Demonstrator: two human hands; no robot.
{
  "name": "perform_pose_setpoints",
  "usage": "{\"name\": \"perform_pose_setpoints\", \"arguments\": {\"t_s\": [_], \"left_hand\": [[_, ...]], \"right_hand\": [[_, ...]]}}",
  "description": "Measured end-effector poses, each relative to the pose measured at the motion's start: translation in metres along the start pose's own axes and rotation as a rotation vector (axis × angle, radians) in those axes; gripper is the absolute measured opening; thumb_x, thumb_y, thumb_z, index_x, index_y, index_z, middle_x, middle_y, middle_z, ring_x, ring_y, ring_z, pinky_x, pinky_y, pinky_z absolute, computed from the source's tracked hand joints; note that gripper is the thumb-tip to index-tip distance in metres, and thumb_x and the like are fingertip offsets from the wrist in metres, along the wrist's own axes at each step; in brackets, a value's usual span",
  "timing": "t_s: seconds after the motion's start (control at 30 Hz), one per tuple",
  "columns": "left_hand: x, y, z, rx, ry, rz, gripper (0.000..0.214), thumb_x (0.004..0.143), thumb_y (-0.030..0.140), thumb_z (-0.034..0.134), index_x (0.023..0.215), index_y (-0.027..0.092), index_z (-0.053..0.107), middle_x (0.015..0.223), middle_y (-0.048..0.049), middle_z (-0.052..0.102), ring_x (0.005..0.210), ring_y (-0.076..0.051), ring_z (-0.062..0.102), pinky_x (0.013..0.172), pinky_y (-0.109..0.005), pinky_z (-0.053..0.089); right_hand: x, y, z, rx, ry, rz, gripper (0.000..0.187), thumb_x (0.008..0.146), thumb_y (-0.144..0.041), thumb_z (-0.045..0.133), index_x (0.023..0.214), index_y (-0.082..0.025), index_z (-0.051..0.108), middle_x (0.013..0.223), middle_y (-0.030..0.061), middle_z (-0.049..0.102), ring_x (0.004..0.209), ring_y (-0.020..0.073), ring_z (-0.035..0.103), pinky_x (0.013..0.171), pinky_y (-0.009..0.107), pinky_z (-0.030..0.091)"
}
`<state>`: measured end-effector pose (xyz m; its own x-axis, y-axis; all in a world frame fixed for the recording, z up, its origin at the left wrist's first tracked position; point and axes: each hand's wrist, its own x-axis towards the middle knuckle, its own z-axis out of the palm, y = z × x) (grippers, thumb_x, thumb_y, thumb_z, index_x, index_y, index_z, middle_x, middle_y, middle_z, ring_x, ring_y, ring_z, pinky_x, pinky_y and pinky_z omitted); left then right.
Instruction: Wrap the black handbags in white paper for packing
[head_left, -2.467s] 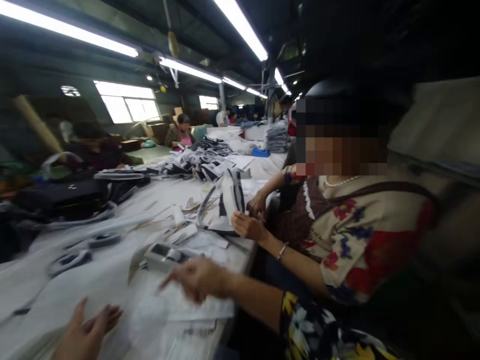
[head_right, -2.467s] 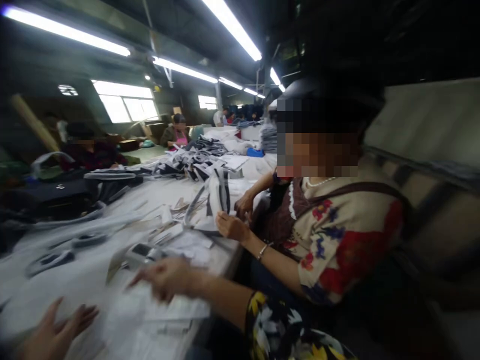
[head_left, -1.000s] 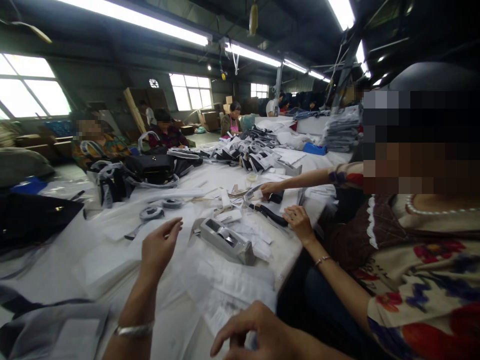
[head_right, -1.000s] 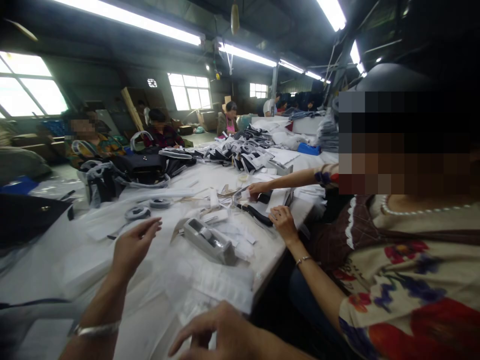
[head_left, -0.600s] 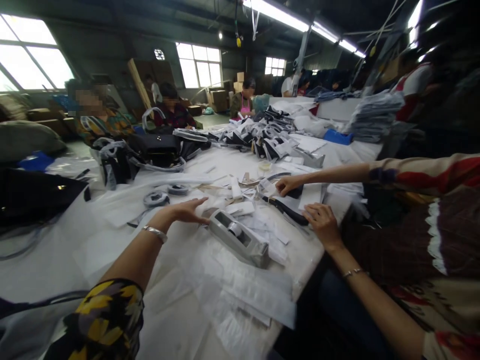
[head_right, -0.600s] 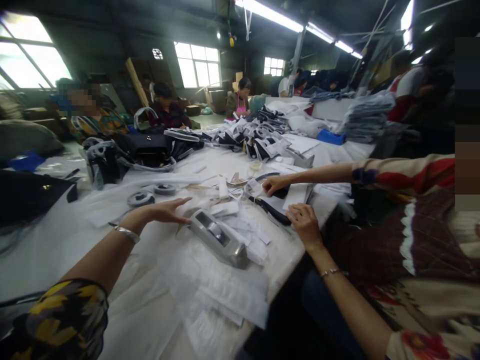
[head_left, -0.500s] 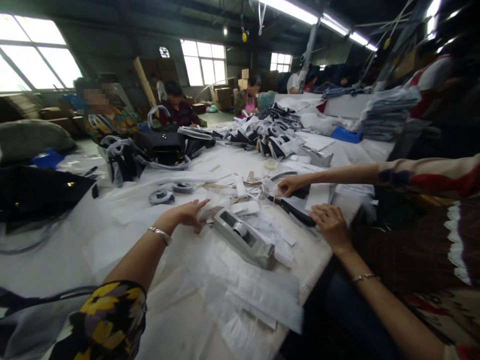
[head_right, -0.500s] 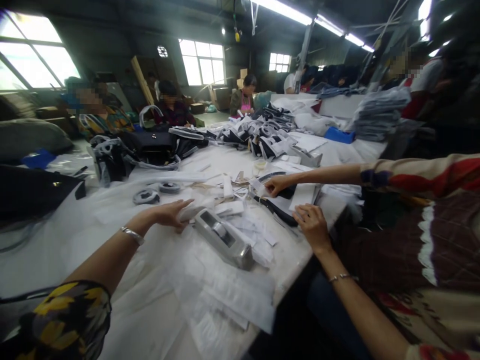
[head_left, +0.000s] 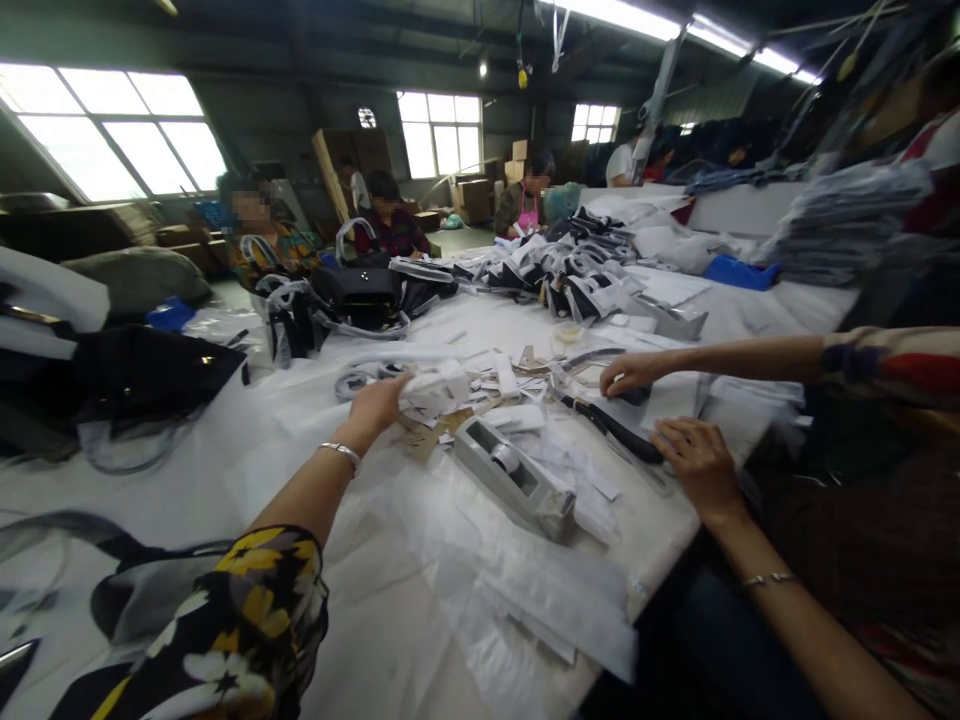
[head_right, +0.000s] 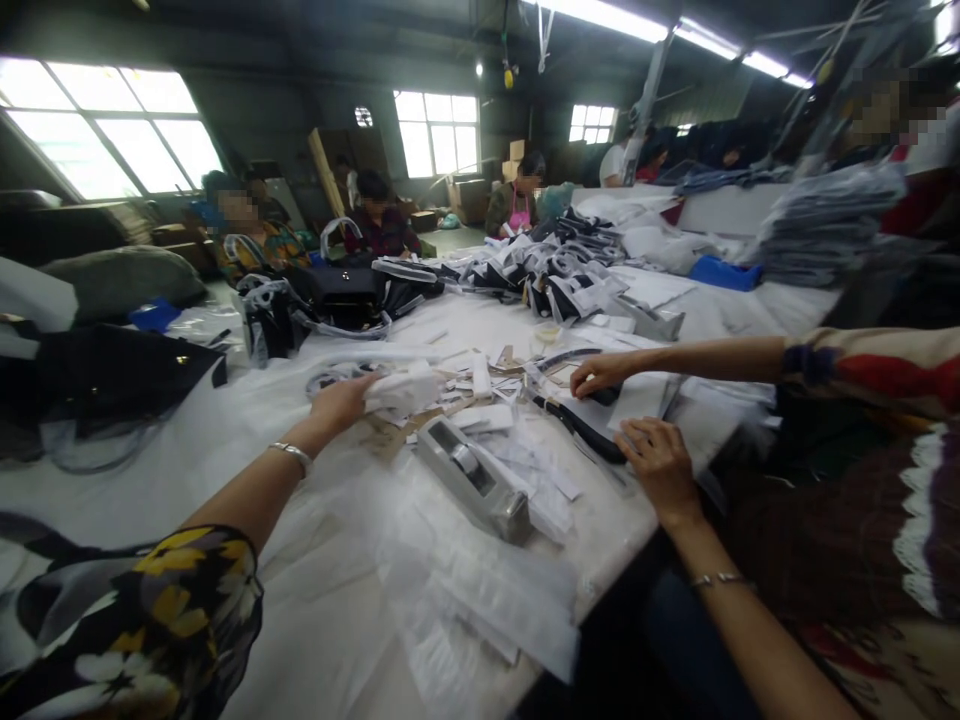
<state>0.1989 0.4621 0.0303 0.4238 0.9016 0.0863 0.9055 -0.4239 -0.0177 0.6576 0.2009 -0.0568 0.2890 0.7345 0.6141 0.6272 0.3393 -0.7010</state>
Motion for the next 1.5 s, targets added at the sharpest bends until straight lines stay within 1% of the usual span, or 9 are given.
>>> {"name": "perform_pose_setpoints", "arguments": {"t_s": [0.17,0.33,0.5,0.63,0.73,0.93,1.13,1.37,1.5], "left_hand": [[-0.007,0.022,0.009,-0.018,-0.029,0.146,0.071,0.084,0.040,0.070,0.146,0.019,0.042,0.135,-0.0166,0.061,0.115,-0.032,0.064,0.095,-0.052,0.052],[-0.013,0.039,0.002,0.047,0.179,0.258,0.064,0.086,0.008,0.048,0.148,0.019,0.040,0.162,-0.0172,0.027,0.149,-0.032,0.026,0.117,-0.058,0.025],[-0.016,0.053,0.008,0.100,0.136,0.500,0.030,0.085,0.011,0.050,0.091,0.028,0.074,0.161,0.0049,0.032,0.151,-0.019,0.022,0.124,-0.043,0.016],[-0.019,0.058,0.025,0.098,0.186,0.471,0.028,0.085,0.020,0.053,0.100,0.025,0.075,0.160,-0.0088,0.034,0.151,-0.033,0.019,0.119,-0.059,0.019],[-0.011,0.050,0.046,0.103,0.194,0.470,0.030,0.079,0.023,0.055,0.101,0.024,0.077,0.154,-0.0156,0.043,0.148,-0.043,0.024,0.113,-0.070,0.021],[0.013,0.038,0.073,0.276,0.119,0.380,0.034,0.065,0.048,0.049,0.088,0.051,0.073,0.143,0.0214,0.051,0.149,-0.034,0.024,0.115,-0.062,0.024],[0.019,0.040,0.052,0.202,0.138,0.279,0.047,0.073,0.058,0.031,0.087,0.042,0.073,0.141,0.0180,0.056,0.149,-0.030,0.027,0.114,-0.055,0.034],[0.008,0.045,-0.006,0.067,0.164,0.226,0.034,0.084,0.042,0.048,0.094,0.026,0.077,0.143,-0.0047,0.058,0.142,-0.037,0.039,0.114,-0.051,0.037],[-0.009,0.053,-0.007,0.106,0.094,0.231,0.023,0.087,0.037,0.060,0.098,0.026,0.077,0.153,-0.0067,0.047,0.147,-0.035,0.029,0.116,-0.054,0.032]], "right_hand": [[0.005,-0.008,0.003,0.118,0.004,0.026,0.016,0.081,-0.054,0.071,0.095,-0.046,0.071,0.108,-0.0174,0.074,0.107,0.0169,0.064,0.086,0.041,0.051],[0.002,0.002,0.001,0.261,-0.095,0.101,0.018,0.083,-0.052,0.069,0.101,-0.048,0.069,0.110,-0.0175,0.073,0.112,0.0170,0.060,0.088,0.042,0.050],[0.003,0.007,0.003,0.356,-0.155,0.134,0.020,0.084,-0.048,0.067,0.104,-0.051,0.068,0.112,-0.0156,0.072,0.116,0.0181,0.056,0.089,0.044,0.047],[0.008,-0.013,0.004,0.390,-0.315,0.209,0.018,0.081,-0.055,0.064,0.099,-0.054,0.067,0.099,-0.0136,0.075,0.108,0.0198,0.060,0.082,0.044,0.047],[0.012,-0.020,0.003,0.324,-0.295,0.249,0.018,0.077,-0.055,0.067,0.095,-0.055,0.069,0.091,-0.0094,0.076,0.107,0.0209,0.061,0.078,0.042,0.047],[0.015,-0.011,0.008,0.241,-0.118,0.245,0.021,0.080,-0.059,0.058,0.099,-0.056,0.066,0.091,-0.0145,0.073,0.118,0.0195,0.060,0.079,0.038,0.049],[0.016,-0.020,0.000,0.234,-0.143,0.221,0.023,0.080,-0.058,0.060,0.102,-0.057,0.065,0.092,-0.0145,0.072,0.119,0.0169,0.060,0.081,0.034,0.051],[0.018,-0.057,-0.004,0.341,-0.316,0.152,0.024,0.075,-0.055,0.066,0.099,-0.060,0.068,0.090,-0.0163,0.074,0.113,0.0174,0.062,0.077,0.038,0.052],[0.017,-0.060,0.009,0.424,-0.368,0.076,0.020,0.076,-0.055,0.067,0.096,-0.054,0.070,0.093,-0.0137,0.075,0.106,0.0208,0.063,0.081,0.045,0.053]]}}
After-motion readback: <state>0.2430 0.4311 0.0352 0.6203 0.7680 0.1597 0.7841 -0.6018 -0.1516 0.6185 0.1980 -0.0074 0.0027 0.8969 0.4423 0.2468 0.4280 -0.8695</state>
